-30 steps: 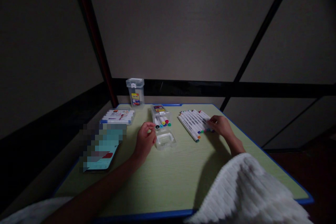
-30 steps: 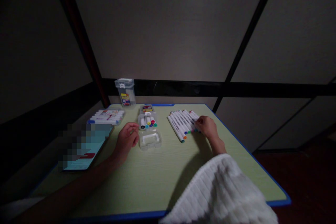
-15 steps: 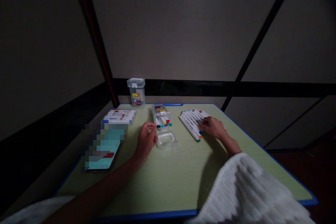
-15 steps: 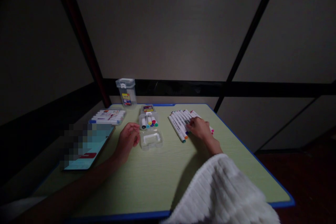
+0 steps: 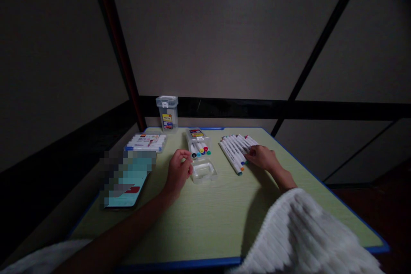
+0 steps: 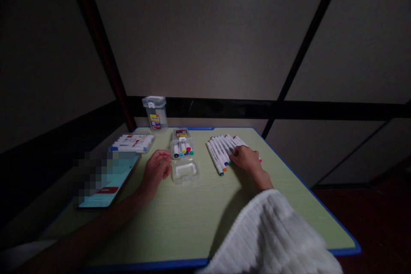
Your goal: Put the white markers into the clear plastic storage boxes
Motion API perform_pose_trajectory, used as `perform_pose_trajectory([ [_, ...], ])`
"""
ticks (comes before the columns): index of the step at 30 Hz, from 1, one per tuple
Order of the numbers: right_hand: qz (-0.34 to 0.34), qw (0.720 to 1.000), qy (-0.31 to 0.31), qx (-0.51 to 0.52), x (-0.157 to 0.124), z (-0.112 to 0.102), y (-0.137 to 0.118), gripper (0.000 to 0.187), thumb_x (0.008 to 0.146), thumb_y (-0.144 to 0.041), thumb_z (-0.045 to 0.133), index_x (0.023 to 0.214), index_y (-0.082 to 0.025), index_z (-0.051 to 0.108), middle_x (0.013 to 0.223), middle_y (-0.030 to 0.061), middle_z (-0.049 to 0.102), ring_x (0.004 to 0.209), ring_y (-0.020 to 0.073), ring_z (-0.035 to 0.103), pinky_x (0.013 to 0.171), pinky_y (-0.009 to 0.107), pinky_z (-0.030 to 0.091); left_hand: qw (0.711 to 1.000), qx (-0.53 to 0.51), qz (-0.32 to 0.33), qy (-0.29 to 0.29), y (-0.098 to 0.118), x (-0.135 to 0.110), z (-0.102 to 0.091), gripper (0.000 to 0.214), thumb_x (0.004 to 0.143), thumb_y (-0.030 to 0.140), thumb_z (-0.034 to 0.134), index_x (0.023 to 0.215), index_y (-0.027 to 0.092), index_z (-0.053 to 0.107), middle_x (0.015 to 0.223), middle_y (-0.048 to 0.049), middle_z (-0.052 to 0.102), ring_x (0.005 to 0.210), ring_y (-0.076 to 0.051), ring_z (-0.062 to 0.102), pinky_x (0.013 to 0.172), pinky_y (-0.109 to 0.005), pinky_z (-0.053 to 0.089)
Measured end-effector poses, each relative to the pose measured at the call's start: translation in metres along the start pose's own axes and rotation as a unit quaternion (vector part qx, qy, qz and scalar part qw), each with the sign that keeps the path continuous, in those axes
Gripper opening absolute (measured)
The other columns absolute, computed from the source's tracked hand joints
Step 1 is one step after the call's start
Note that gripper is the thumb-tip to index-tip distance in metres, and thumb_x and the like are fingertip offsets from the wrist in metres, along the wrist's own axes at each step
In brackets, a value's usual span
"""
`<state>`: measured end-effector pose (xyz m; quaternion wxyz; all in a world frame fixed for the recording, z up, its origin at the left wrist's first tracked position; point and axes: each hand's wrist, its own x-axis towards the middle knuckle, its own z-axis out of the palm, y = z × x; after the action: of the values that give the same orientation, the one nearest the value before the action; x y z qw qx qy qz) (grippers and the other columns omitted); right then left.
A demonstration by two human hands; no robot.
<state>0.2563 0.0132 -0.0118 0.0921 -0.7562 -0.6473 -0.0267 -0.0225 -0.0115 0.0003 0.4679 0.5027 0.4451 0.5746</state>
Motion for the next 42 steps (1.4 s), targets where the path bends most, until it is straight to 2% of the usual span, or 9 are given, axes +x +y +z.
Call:
perform_pose_trajectory([
  [7, -0.01, 1.0, -0.023, -0.009, 0.0, 0.001, -0.004, 0.025, 0.071, -0.038, 0.049, 0.069, -0.017, 0.063, 0.078, 0.0099, 0.066, 0.076, 0.023, 0.058, 0.064, 0.031, 0.035, 1.0, 0.009, -0.001, -0.014, 0.001, -0.001, 0.0, 0.014, 0.061, 0.021, 0.048, 0.074, 0.018, 0.043, 0.046, 0.0105, 0.042, 0.031, -0.003, 0.035, 0.029, -0.013, 0.024],
  [14, 0.016, 1.0, -0.011, 0.012, 0.003, 0.002, -0.003, 0.03, 0.076, -0.037, 0.042, 0.072, -0.015, 0.061, 0.08, 0.0121, 0.066, 0.071, 0.0219, 0.059, 0.057, 0.028, 0.032, 1.0, -0.017, -0.007, -0.023, 0.0, -0.001, 0.0, 0.016, 0.061, 0.024, 0.049, 0.074, 0.018, 0.042, 0.047, 0.0105, 0.043, 0.03, -0.003, 0.034, 0.029, -0.014, 0.023],
  [18, 0.042, 0.998, 0.025, 0.037, 0.003, 0.0, -0.004, 0.031, 0.08, -0.036, 0.038, 0.081, -0.014, 0.059, 0.085, 0.0137, 0.065, 0.072, 0.0221, 0.058, 0.055, 0.027, 0.031, 0.999, -0.016, -0.009, -0.03, 0.001, -0.002, 0.0, 0.016, 0.063, 0.026, 0.051, 0.075, 0.018, 0.043, 0.043, 0.0107, 0.042, 0.031, -0.004, 0.035, 0.03, -0.014, 0.024],
  [22, 0.067, 0.992, 0.075, 0.078, 0.002, 0.0, -0.004, 0.029, 0.082, -0.034, 0.035, 0.086, -0.014, 0.055, 0.078, 0.0133, 0.064, 0.07, 0.0226, 0.057, 0.056, 0.028, 0.031, 0.999, -0.028, -0.008, -0.032, 0.002, -0.002, -0.001, 0.017, 0.063, 0.026, 0.052, 0.075, 0.017, 0.043, 0.045, 0.0103, 0.043, 0.032, -0.004, 0.036, 0.03, -0.014, 0.025],
  [26, 0.07, 0.97, 0.166, 0.164, 0.003, 0.0, -0.001, 0.023, 0.081, -0.036, 0.038, 0.08, -0.016, 0.051, 0.068, 0.0088, 0.059, 0.063, 0.0204, 0.053, 0.054, 0.028, 0.03, 0.999, -0.041, -0.011, -0.032, 0.002, -0.002, -0.001, 0.018, 0.063, 0.027, 0.053, 0.075, 0.017, 0.044, 0.048, 0.01, 0.043, 0.033, -0.004, 0.037, 0.03, -0.014, 0.024],
  [30, 0.066, 0.906, 0.25, 0.336, 0.006, 0.0, 0.001, 0.022, 0.077, -0.04, 0.046, 0.069, -0.02, 0.044, 0.055, 0.0002, 0.049, 0.051, 0.0147, 0.044, 0.048, 0.025, 0.028, 0.998, -0.045, -0.017, -0.036, 0.001, -0.002, -0.001, 0.019, 0.062, 0.027, 0.054, 0.075, 0.017, 0.043, 0.048, 0.0104, 0.043, 0.032, -0.003, 0.037, 0.03, -0.014, 0.024],
  [35, 0.042, 0.759, 0.271, 0.59, 0.01, -0.005, -0.003, 0.023, 0.07, -0.04, 0.056, 0.065, -0.02, 0.045, 0.047, -0.0061, 0.042, 0.043, 0.0091, 0.037, 0.043, 0.022, 0.026, 0.998, -0.051, -0.011, -0.034, 0.001, -0.002, -0.003, 0.019, 0.062, 0.027, 0.054, 0.075, 0.017, 0.044, 0.051, 0.0096, 0.044, 0.034, -0.003, 0.038, 0.03, -0.014, 0.024],
  [39, 0.017, 0.634, 0.238, 0.735, 0.01, -0.013, -0.01, 0.025, 0.062, -0.036, 0.066, 0.059, -0.018, 0.048, 0.047, -0.0076, 0.039, 0.042, 0.0054, 0.034, 0.041, 0.02, 0.026, 0.998, -0.054, -0.007, -0.029, 0.001, -0.001, -0.003, 0.019, 0.062, 0.026, 0.054, 0.075, 0.017, 0.044, 0.053, 0.0092, 0.045, 0.034, -0.003, 0.038, 0.03, -0.014, 0.024],
  [42, 0.01, 0.574, 0.173, 0.8, 0.006, -0.019, -0.016, 0.024, 0.06, -0.031, 0.069, 0.058, -0.017, 0.049, 0.047, -0.0079, 0.038, 0.041, 0.0035, 0.031, 0.038, 0.017, 0.023, 0.998, -0.054, -0.009, -0.031, 0.0, -0.001, -0.004, 0.019, 0.062, 0.025, 0.053, 0.075, 0.017, 0.043, 0.051, 0.0095, 0.044, 0.033, -0.003, 0.038, 0.03, -0.014, 0.024],
])
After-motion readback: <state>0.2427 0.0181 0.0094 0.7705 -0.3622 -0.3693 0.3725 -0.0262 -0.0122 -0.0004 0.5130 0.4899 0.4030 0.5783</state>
